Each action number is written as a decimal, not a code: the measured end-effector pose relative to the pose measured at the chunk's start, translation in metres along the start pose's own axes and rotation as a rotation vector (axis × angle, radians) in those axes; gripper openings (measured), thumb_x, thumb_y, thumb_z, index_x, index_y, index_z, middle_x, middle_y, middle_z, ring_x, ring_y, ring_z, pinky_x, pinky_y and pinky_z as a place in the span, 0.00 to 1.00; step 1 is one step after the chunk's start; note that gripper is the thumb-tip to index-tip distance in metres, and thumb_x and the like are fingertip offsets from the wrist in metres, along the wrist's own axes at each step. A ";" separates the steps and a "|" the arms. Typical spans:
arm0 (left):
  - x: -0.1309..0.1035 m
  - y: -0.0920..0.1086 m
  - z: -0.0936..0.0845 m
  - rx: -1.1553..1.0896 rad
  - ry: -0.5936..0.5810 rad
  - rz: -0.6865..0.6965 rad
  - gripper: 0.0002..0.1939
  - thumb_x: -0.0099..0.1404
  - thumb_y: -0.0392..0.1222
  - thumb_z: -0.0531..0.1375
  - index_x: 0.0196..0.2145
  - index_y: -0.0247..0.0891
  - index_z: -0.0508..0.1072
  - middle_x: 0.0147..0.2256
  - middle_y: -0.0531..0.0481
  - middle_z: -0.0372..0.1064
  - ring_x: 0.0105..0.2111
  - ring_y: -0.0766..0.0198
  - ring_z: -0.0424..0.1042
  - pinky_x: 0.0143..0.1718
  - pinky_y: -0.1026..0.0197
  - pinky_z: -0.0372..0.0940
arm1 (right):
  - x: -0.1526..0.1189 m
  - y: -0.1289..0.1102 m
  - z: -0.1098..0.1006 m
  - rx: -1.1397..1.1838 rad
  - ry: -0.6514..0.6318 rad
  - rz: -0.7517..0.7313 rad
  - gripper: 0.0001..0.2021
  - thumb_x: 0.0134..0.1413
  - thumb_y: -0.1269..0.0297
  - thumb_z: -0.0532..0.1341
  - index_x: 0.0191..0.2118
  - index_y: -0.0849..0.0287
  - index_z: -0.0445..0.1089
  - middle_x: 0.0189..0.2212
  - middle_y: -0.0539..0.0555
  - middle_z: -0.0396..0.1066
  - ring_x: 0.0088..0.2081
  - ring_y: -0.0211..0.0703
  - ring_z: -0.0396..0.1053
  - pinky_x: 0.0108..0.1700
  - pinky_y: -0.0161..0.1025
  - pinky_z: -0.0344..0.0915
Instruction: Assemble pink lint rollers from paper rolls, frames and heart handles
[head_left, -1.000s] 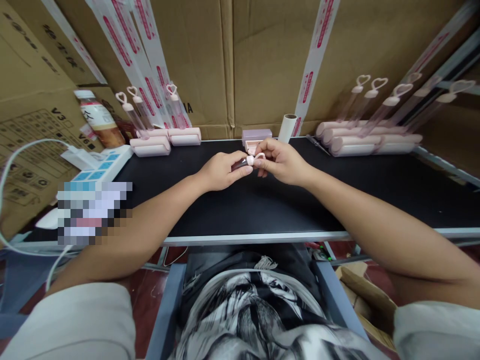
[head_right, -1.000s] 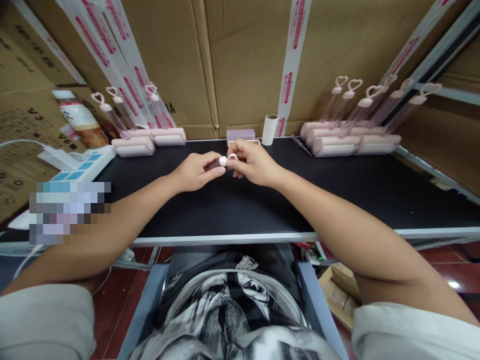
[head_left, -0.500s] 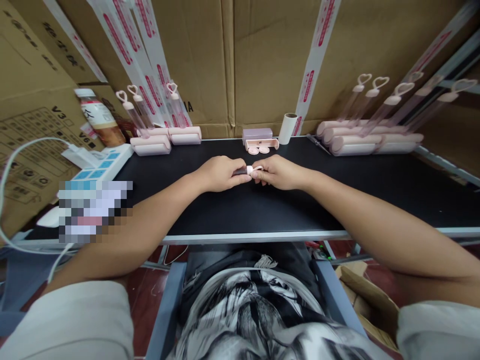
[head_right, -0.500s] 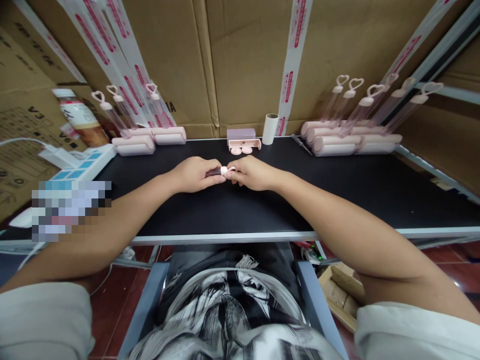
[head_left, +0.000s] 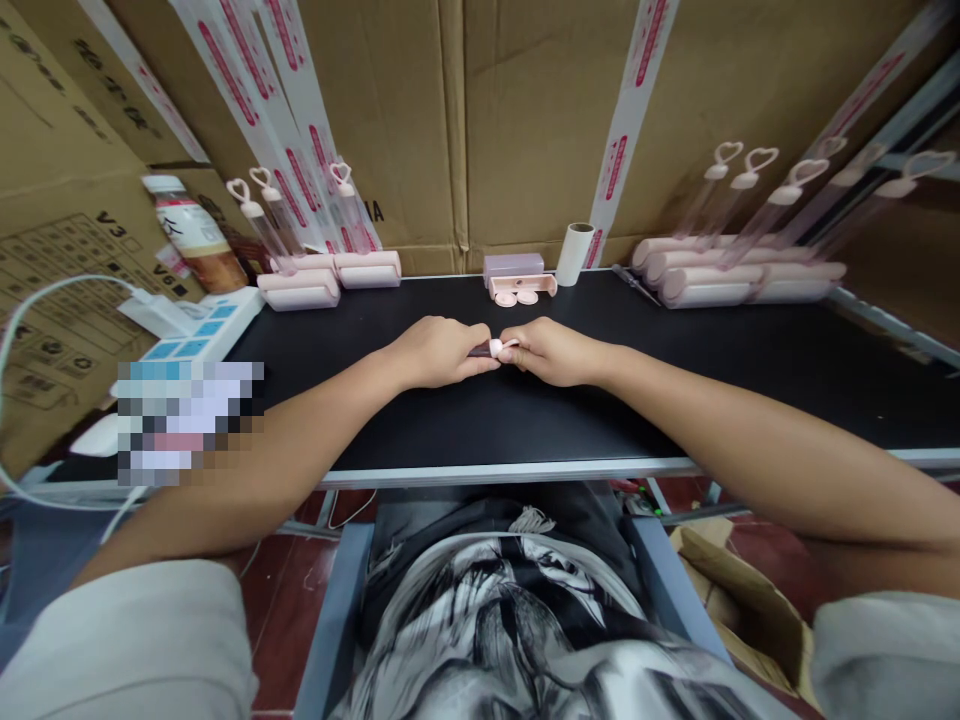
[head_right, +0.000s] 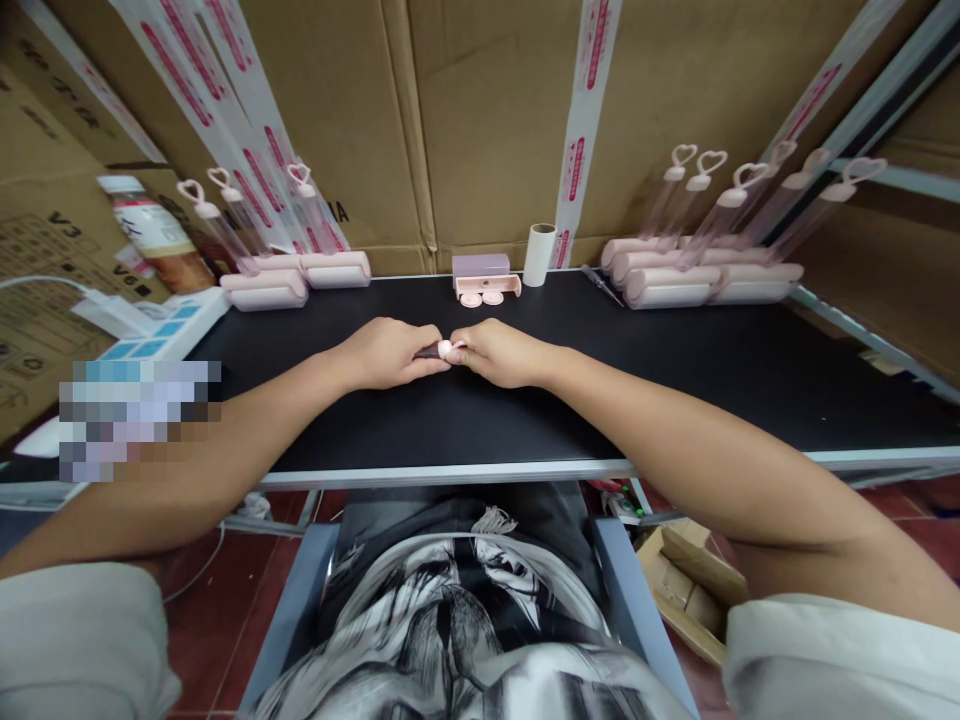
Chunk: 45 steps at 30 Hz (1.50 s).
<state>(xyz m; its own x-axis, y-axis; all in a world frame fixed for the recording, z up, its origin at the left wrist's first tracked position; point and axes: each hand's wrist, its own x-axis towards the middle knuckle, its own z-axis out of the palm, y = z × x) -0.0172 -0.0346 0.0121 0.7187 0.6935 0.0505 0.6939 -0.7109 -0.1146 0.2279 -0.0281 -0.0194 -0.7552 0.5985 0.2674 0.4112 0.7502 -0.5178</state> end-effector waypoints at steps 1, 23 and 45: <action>0.000 0.000 -0.001 0.004 -0.006 -0.002 0.23 0.79 0.62 0.55 0.48 0.40 0.77 0.36 0.44 0.83 0.36 0.51 0.82 0.31 0.57 0.52 | 0.000 0.000 0.001 0.000 0.004 -0.002 0.21 0.76 0.48 0.55 0.33 0.56 0.66 0.24 0.49 0.67 0.26 0.39 0.62 0.34 0.38 0.55; -0.004 0.006 -0.006 -0.002 0.003 -0.034 0.24 0.80 0.63 0.54 0.49 0.39 0.75 0.38 0.43 0.83 0.38 0.50 0.84 0.31 0.58 0.55 | -0.001 -0.008 0.014 -0.003 0.164 -0.010 0.29 0.75 0.37 0.52 0.30 0.56 0.64 0.22 0.47 0.63 0.24 0.36 0.57 0.32 0.38 0.54; 0.002 -0.040 -0.012 -1.254 0.505 -0.157 0.33 0.52 0.63 0.78 0.42 0.39 0.72 0.30 0.53 0.73 0.26 0.66 0.72 0.26 0.64 0.64 | 0.005 0.019 -0.001 0.474 0.205 0.167 0.33 0.66 0.27 0.60 0.45 0.58 0.74 0.27 0.50 0.72 0.23 0.36 0.67 0.22 0.33 0.63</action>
<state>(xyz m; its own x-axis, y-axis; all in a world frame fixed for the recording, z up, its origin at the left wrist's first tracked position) -0.0428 -0.0061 0.0284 0.3789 0.8504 0.3650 0.1474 -0.4448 0.8834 0.2327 -0.0105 -0.0268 -0.5647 0.7768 0.2787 0.2056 0.4595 -0.8640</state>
